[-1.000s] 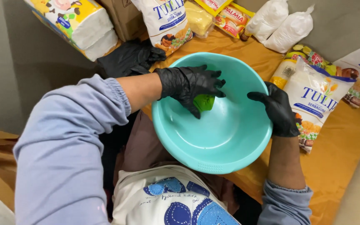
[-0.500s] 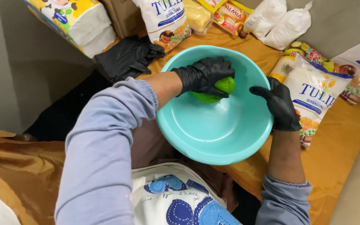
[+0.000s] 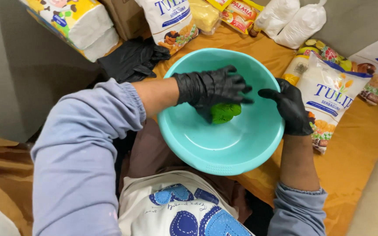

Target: Kneading a ball of green dough in a blue bowl

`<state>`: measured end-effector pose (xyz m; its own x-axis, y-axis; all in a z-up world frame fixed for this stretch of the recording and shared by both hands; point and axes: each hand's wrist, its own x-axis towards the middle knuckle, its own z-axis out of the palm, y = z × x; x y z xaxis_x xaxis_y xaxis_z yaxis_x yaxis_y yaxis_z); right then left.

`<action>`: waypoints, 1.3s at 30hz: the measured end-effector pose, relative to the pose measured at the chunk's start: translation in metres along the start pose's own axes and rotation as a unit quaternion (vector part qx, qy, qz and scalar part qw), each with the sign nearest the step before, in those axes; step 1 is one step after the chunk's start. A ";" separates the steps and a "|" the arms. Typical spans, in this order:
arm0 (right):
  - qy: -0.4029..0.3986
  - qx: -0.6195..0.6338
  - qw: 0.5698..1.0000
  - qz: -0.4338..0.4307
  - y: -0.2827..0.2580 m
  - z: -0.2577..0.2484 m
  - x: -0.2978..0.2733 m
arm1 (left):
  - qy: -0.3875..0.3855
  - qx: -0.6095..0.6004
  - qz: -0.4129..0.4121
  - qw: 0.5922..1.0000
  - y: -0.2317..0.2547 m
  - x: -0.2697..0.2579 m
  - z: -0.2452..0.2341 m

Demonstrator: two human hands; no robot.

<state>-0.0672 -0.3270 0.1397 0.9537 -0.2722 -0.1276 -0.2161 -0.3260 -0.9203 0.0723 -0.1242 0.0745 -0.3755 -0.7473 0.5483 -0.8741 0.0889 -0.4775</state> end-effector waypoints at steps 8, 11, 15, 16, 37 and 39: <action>-0.005 0.033 0.999 -0.032 0.008 -0.001 0.005 | -0.136 -0.171 -0.077 0.973 0.030 0.012 0.098; -0.001 0.008 0.999 -0.031 0.012 -0.002 0.008 | -0.062 -0.172 -0.150 0.972 0.029 0.008 0.100; -0.007 0.003 0.999 -0.034 -0.013 0.005 -0.005 | -0.027 -0.243 -0.309 0.919 0.000 0.009 0.055; -0.010 0.001 1.000 -0.026 -0.018 0.007 -0.008 | 0.008 -0.327 -0.388 0.862 -0.009 0.006 0.046; 0.000 0.013 1.000 0.000 0.002 0.001 0.006 | -0.140 -0.308 -0.249 0.908 0.030 0.011 0.056; 0.000 0.023 1.000 -0.002 -0.002 0.003 0.003 | -0.125 -0.305 -0.274 0.904 0.023 0.012 0.065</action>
<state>-0.0630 -0.3245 0.1403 0.9545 -0.2709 -0.1246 -0.2034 -0.2858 -0.9365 0.0680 -0.1737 0.0257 0.1791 -0.9076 0.3796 -0.9438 -0.0495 0.3268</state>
